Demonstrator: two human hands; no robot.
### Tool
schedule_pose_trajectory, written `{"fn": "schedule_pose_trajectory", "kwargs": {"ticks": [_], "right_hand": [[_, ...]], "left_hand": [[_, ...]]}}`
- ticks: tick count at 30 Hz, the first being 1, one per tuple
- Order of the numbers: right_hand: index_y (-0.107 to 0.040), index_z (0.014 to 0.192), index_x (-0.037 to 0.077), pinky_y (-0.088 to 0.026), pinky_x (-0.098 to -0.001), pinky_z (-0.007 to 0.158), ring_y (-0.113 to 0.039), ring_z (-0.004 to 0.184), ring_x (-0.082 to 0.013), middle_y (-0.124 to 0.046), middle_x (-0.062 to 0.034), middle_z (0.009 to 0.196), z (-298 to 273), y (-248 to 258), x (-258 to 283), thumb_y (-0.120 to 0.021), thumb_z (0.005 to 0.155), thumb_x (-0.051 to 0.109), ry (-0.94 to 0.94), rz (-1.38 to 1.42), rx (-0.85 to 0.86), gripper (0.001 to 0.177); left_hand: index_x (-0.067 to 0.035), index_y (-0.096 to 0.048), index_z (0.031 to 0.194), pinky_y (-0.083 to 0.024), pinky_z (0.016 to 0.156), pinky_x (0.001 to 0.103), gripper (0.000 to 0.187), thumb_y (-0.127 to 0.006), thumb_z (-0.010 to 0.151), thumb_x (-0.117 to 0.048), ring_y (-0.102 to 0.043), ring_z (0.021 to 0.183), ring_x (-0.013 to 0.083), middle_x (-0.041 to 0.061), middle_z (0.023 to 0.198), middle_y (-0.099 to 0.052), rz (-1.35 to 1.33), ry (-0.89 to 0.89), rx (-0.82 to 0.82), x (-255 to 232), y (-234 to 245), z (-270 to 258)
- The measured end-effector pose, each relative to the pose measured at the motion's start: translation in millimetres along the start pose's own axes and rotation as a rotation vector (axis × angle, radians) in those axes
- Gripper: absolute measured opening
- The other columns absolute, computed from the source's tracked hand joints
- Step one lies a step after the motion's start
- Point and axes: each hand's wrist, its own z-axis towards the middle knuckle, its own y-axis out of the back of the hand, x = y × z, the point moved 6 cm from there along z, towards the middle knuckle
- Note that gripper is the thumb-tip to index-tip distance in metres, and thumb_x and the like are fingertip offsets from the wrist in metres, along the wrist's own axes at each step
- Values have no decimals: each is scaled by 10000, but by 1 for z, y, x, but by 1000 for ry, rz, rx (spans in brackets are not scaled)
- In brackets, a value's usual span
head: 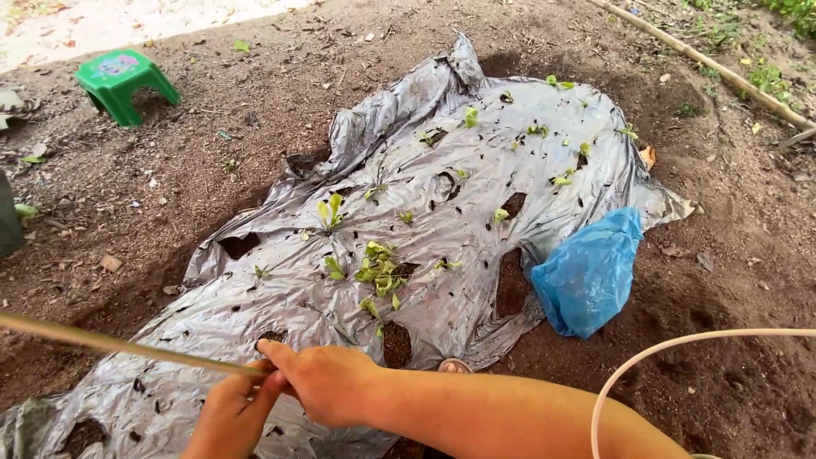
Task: Planting small green seedlings into a garden bed covered with plastic mulch using a wooden stick to create holes.
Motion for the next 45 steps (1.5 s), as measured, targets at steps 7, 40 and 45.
{"fn": "schedule_pose_trajectory", "kwargs": {"ticks": [7, 40, 45], "right_hand": [[-431, 1409, 100, -496, -627, 775, -643, 1036, -486, -673, -239, 1173, 6, 3, -1, -433, 1023, 342, -16, -16, -86, 455], [-679, 1090, 213, -506, -523, 787, -655, 1022, -362, -714, -69, 1130, 13, 8, -20, -479, 996, 425, 33, -48, -181, 307], [-689, 1093, 222, -507, -454, 875, -674, 1039, -299, -726, -37, 1112, 22, 2, -40, -564, 968, 302, 6, 100, -164, 194]], "left_hand": [[-258, -851, 1119, -488, 698, 291, 352, -624, 920, -439, -630, 686, 126, 22, 729, -808, 192, 177, -49, -10, 9, -9], [-348, -641, 1167, -567, 785, 438, 337, -635, 886, -533, -744, 974, 280, -29, 1072, -792, 569, -158, 38, 52, -28, 19], [-406, -699, 1058, -524, 768, 424, 207, -678, 853, -422, -724, 888, 298, 26, 906, -788, 546, -158, -6, 22, -25, 13]]}}
